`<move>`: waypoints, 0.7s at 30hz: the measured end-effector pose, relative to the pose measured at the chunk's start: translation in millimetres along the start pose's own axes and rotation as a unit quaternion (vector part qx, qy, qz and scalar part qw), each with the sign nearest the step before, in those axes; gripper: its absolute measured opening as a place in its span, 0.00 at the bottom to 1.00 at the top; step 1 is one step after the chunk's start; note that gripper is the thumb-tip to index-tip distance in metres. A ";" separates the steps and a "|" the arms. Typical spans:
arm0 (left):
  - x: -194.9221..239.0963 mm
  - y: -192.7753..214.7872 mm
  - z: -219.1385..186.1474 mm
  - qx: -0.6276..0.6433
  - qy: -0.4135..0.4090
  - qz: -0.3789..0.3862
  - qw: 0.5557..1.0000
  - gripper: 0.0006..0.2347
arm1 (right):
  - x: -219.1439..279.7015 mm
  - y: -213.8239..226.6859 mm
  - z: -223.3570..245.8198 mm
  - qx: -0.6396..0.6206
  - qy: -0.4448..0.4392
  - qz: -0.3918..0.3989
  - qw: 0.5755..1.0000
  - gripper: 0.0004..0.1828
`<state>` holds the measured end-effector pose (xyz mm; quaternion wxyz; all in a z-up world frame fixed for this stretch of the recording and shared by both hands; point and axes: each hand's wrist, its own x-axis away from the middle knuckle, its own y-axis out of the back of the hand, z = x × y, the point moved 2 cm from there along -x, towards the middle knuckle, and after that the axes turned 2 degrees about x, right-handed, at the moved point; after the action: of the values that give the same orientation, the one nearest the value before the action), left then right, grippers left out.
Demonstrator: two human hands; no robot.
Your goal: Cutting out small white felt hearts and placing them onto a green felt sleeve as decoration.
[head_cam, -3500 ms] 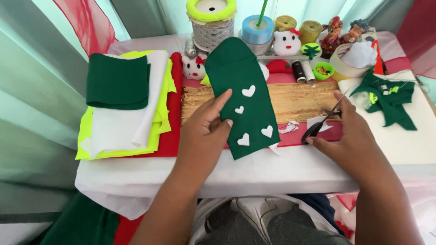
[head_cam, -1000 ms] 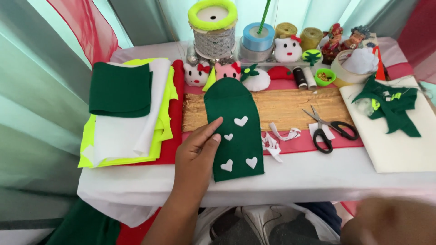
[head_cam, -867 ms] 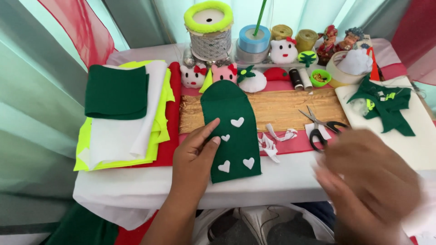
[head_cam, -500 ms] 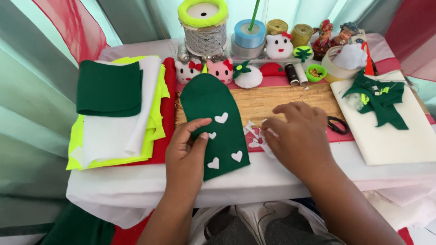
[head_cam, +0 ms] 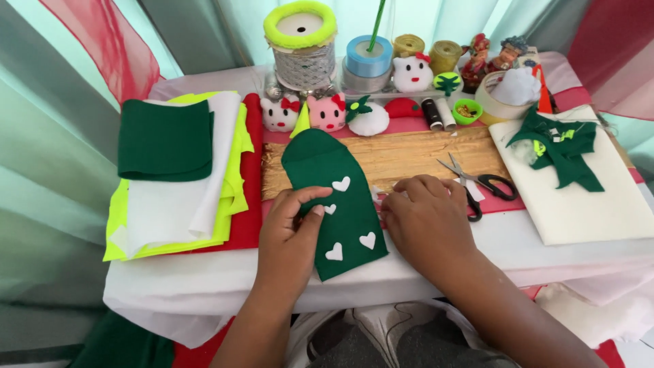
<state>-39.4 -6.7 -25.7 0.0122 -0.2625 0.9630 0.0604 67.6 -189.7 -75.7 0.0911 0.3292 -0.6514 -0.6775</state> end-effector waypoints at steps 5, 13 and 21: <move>0.4 -1.3 -1.1 0.000 0.008 0.004 1.000 0.13 | 0.4 6.0 2.5 0.001 -0.006 0.025 1.000 0.14; -1.3 -0.8 1.5 -0.007 -0.002 0.014 1.000 0.13 | 1.4 2.1 1.7 0.010 -0.006 0.011 1.000 0.14; -1.8 -1.1 4.1 -0.009 -0.008 0.017 1.000 0.12 | 3.0 -2.1 -1.9 -0.002 -0.013 0.029 1.000 0.11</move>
<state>-37.4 -6.3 -29.8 0.0164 -0.2456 0.9666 0.0712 67.0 -192.6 -78.5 0.1026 0.3014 -0.6602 -0.6802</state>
